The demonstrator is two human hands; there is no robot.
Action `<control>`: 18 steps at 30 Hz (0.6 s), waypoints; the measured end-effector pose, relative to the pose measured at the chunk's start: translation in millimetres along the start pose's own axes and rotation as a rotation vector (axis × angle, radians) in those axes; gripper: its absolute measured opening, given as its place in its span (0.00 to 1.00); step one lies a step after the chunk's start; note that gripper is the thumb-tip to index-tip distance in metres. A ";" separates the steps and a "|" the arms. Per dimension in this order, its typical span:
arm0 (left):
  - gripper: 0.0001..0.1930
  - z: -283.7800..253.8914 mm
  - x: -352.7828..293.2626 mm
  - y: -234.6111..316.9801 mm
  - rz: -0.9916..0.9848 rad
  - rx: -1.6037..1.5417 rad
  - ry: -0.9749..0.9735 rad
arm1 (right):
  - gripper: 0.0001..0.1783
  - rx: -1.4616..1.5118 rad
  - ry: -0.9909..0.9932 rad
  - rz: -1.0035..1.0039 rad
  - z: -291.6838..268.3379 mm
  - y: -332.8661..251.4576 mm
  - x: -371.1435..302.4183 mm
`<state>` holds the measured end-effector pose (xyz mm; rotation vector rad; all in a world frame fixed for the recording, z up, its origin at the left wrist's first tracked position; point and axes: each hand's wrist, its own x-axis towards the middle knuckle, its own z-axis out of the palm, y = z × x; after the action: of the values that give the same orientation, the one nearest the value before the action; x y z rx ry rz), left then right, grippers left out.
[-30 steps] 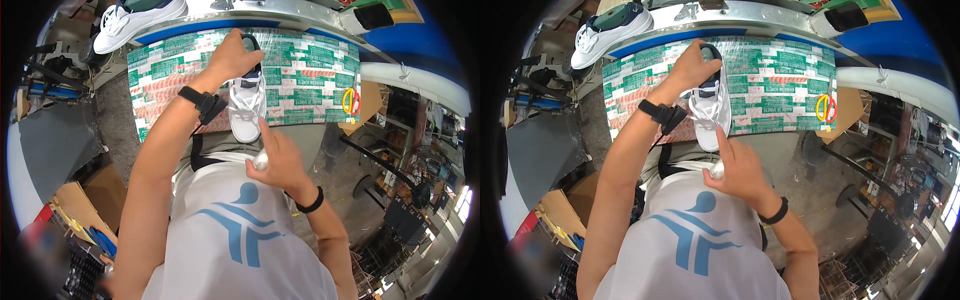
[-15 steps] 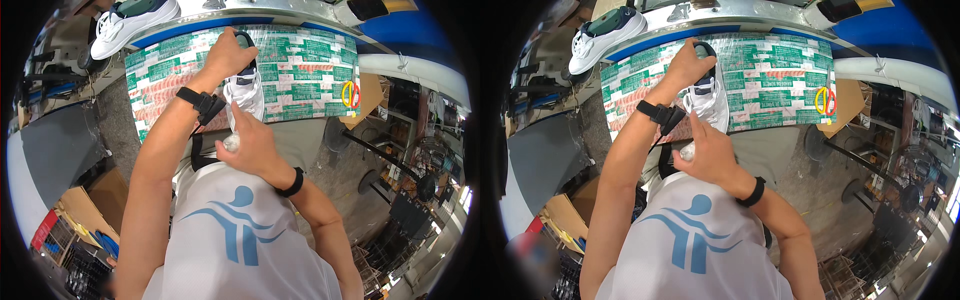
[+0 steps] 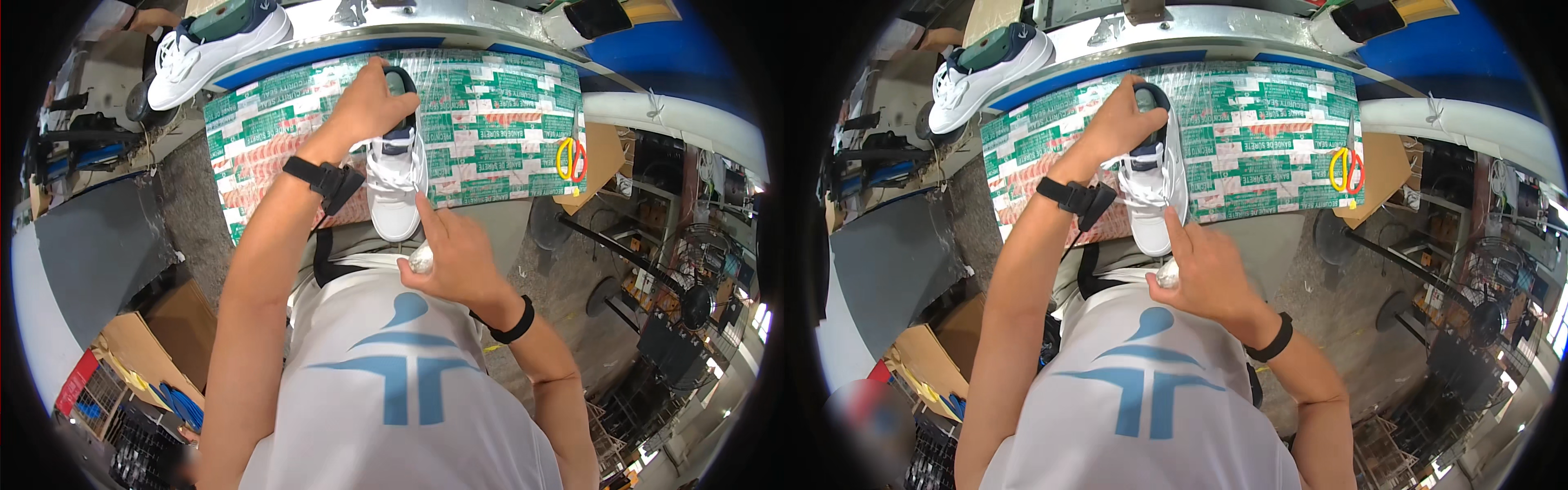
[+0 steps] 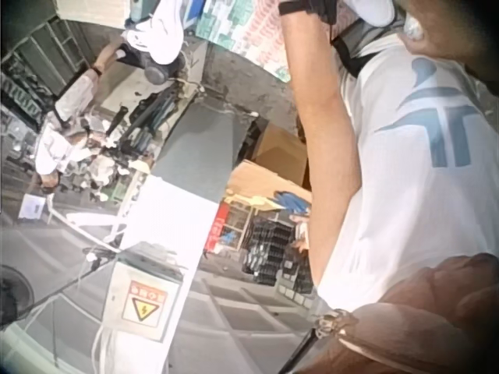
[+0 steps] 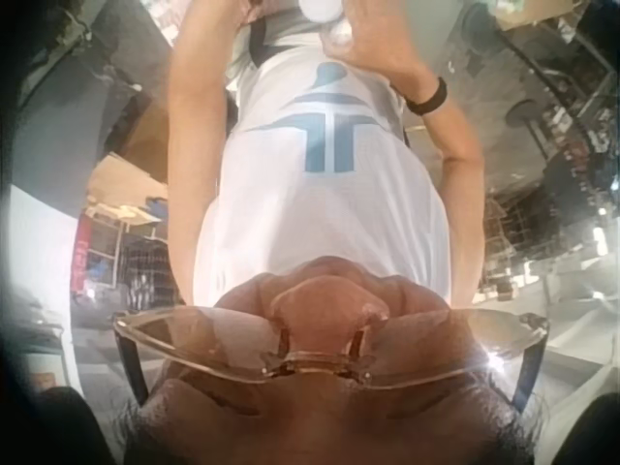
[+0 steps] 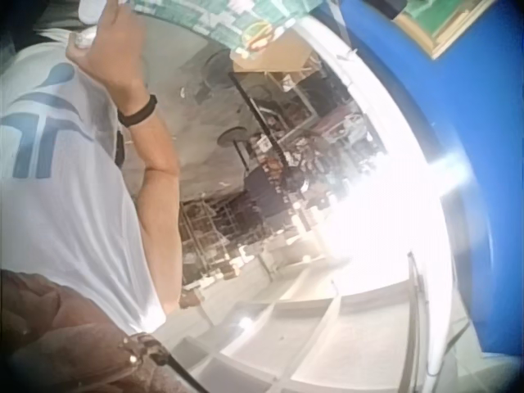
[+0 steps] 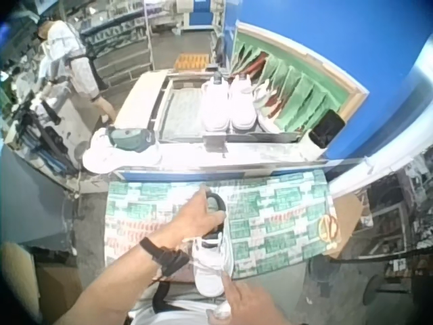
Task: Assembling shoe components on a factory production line.
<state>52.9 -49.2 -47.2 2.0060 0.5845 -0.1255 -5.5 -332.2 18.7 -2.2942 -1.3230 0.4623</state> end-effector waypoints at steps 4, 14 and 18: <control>0.43 -17.4 -8.4 -11.9 0.102 -0.174 -0.018 | 0.56 0.361 0.027 0.003 -0.5 11.3 9.7; 0.32 -16.9 -117.7 -103.5 -0.334 -1.108 0.149 | 0.21 0.436 0.043 0.243 62.9 18.6 47.5; 0.26 -43.2 -124.7 -56.3 -0.316 -0.815 0.326 | 0.22 0.459 -0.021 0.132 65.0 35.4 57.2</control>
<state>-88.8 -34.3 -30.3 1.1370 0.9730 0.2264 15.6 -284.0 -58.6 -1.9973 -0.9542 0.7501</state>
